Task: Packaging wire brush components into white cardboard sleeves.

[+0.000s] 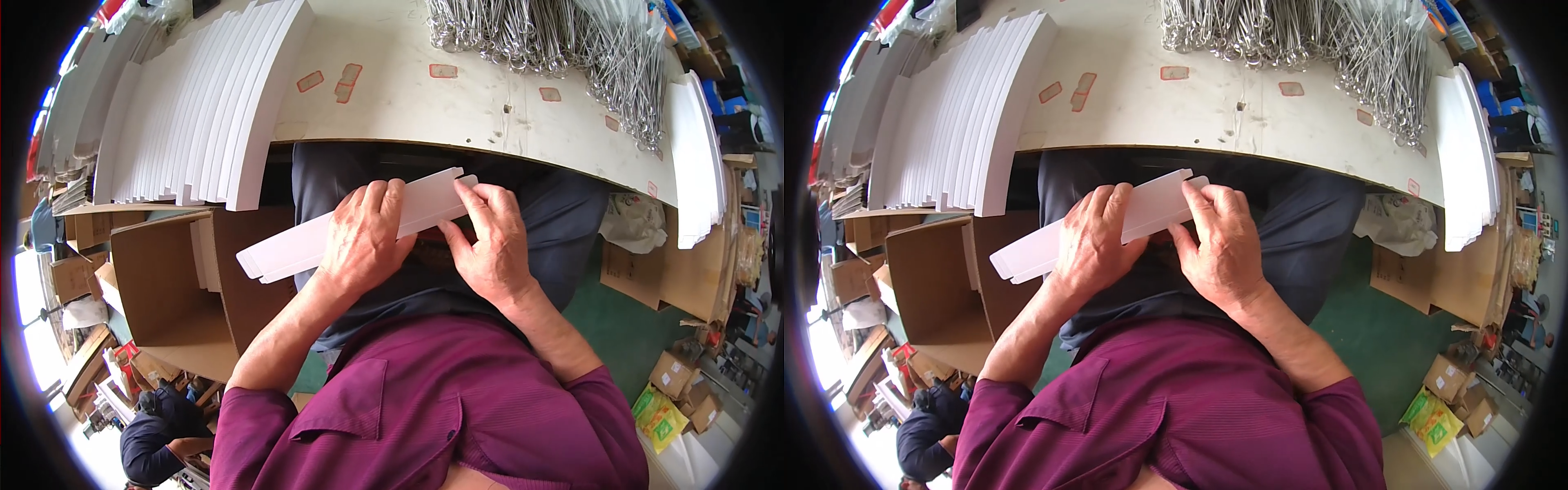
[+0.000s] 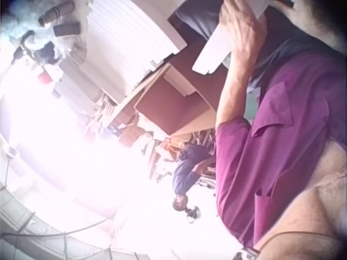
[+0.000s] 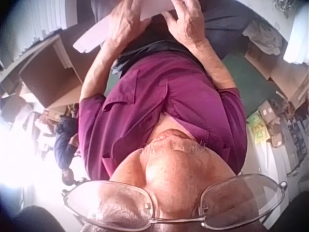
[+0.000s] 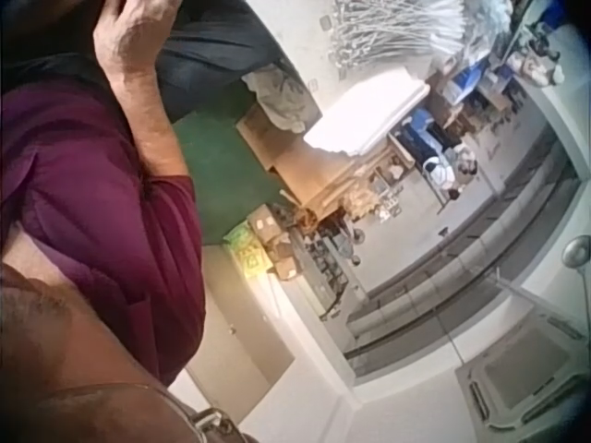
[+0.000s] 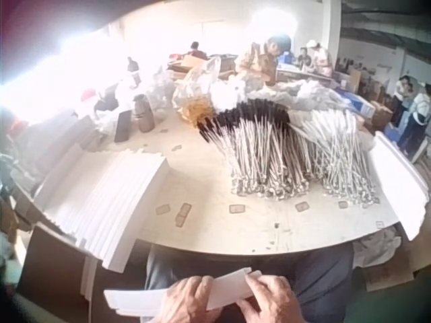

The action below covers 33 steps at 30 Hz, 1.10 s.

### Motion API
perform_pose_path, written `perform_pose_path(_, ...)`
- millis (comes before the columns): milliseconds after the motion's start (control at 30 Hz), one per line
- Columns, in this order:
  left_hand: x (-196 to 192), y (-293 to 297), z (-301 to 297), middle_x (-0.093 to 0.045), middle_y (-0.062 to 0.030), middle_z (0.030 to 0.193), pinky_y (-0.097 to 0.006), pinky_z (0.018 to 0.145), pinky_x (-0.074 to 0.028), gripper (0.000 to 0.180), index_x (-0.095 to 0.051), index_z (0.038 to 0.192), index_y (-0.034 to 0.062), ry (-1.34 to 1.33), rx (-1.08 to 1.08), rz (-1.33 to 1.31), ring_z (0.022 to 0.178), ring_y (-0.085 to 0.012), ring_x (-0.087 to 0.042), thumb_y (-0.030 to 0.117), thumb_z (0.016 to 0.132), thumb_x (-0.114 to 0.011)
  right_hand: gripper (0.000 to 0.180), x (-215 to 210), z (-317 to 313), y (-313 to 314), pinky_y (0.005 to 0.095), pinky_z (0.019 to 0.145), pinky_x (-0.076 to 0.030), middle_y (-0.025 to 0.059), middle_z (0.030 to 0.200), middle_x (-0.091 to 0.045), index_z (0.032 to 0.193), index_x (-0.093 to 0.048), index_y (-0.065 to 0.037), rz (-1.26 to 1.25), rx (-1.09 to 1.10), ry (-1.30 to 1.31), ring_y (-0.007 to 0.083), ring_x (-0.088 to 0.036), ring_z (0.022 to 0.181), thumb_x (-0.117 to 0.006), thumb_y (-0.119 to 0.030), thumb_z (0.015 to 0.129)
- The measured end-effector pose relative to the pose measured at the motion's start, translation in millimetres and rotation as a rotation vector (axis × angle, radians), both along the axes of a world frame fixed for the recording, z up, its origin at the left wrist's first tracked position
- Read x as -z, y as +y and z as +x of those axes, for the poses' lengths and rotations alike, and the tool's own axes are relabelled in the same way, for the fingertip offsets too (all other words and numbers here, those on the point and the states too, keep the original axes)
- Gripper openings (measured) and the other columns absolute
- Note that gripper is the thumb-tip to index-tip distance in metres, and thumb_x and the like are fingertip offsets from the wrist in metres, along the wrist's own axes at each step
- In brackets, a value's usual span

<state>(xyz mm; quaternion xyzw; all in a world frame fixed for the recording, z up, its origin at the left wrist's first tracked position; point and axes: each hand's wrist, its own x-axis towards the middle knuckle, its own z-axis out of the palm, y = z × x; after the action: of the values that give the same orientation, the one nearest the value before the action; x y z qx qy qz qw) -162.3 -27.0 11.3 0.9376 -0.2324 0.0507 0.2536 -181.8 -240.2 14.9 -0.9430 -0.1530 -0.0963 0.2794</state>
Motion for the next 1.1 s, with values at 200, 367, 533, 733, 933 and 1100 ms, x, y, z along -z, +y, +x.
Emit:
perform_pose_path(200, 4.3, 5.4, -4.8, -0.064, -0.02, 0.114, -0.048, 0.087, -0.056, 0.066, -0.055, 0.132, -0.0033, -0.063, 0.013, 0.045, 0.1, -0.0383, -0.067, 0.014, 0.074, -0.081, 0.055, 2.1, -5.0, 8.7, 0.0364, 0.073, -0.057, 0.016, 0.115, -0.064, 0.13, -0.062, 0.003, 0.421, 0.09, 0.398, 0.0221, -0.067, 0.081, -0.086, -0.012, 0.083)
perform_pose_path(367, 7.2, 6.5, -9.4, -0.063, -0.0198, 0.114, -0.048, 0.09, -0.055, 0.065, -0.055, 0.132, -0.0037, -0.047, 0.021, 0.07, 0.101, -0.0385, -0.066, 0.013, 0.076, -0.081, 0.05, 13.7, -0.2, -0.7, 0.0327, 0.064, -0.056, 0.015, 0.109, -0.067, 0.128, -0.065, 0.001, 0.557, 0.069, 0.451, 0.0149, -0.064, 0.066, -0.087, -0.016, 0.086)
perform_pose_path(533, 8.5, 4.1, -10.8, -0.063, -0.0191, 0.113, -0.048, 0.09, -0.055, 0.065, -0.057, 0.133, -0.0037, -0.032, 0.011, 0.085, 0.101, -0.038, -0.066, 0.014, 0.075, -0.081, 0.046, 16.8, 1.4, -7.8, 0.0306, 0.07, -0.058, 0.018, 0.118, -0.069, 0.127, -0.065, 0.005, 0.72, 0.081, 0.614, 0.0158, -0.069, 0.074, -0.083, -0.021, 0.092)
perform_pose_path(733, 8.5, 0.6, -10.2, -0.064, -0.0178, 0.111, -0.047, 0.089, -0.055, 0.064, -0.06, 0.132, -0.0007, -0.01, -0.012, 0.106, 0.1, -0.0379, -0.067, 0.018, 0.076, -0.083, 0.043, -3.7, 7.6, -8.9, 0.031, 0.074, -0.058, 0.0147, 0.103, -0.074, 0.124, -0.065, 0.008, 0.823, 0.133, 0.862, 0.0147, -0.071, 0.082, -0.08, -0.019, 0.094)
perform_pose_path(933, 8.0, -2.2, -10.1, -0.067, -0.0192, 0.116, -0.048, 0.09, -0.056, 0.065, -0.061, 0.132, -0.0006, -0.028, 0.028, 0.095, 0.102, -0.0387, -0.069, 0.019, 0.076, -0.086, 0.039, 2.3, 7.3, -11.5, 0.0256, 0.057, -0.055, 0.0093, 0.104, -0.07, 0.122, -0.065, 0.006, 0.773, 0.075, 0.773, 0.0071, -0.064, 0.071, -0.078, -0.02, 0.096)
perform_pose_path(1100, 10.4, 3.0, -11.6, -0.067, -0.0196, 0.123, -0.048, 0.096, -0.055, 0.065, -0.06, 0.133, -0.0016, -0.066, 0.034, 0.118, 0.108, -0.0372, -0.068, 0.015, 0.075, -0.084, 0.035, -12.7, 13.0, -8.0, 0.0266, 0.056, -0.056, 0.0123, 0.104, -0.073, 0.12, -0.064, 0.005, 0.868, 0.092, 0.929, 0.0114, -0.069, 0.074, -0.075, -0.021, 0.099)
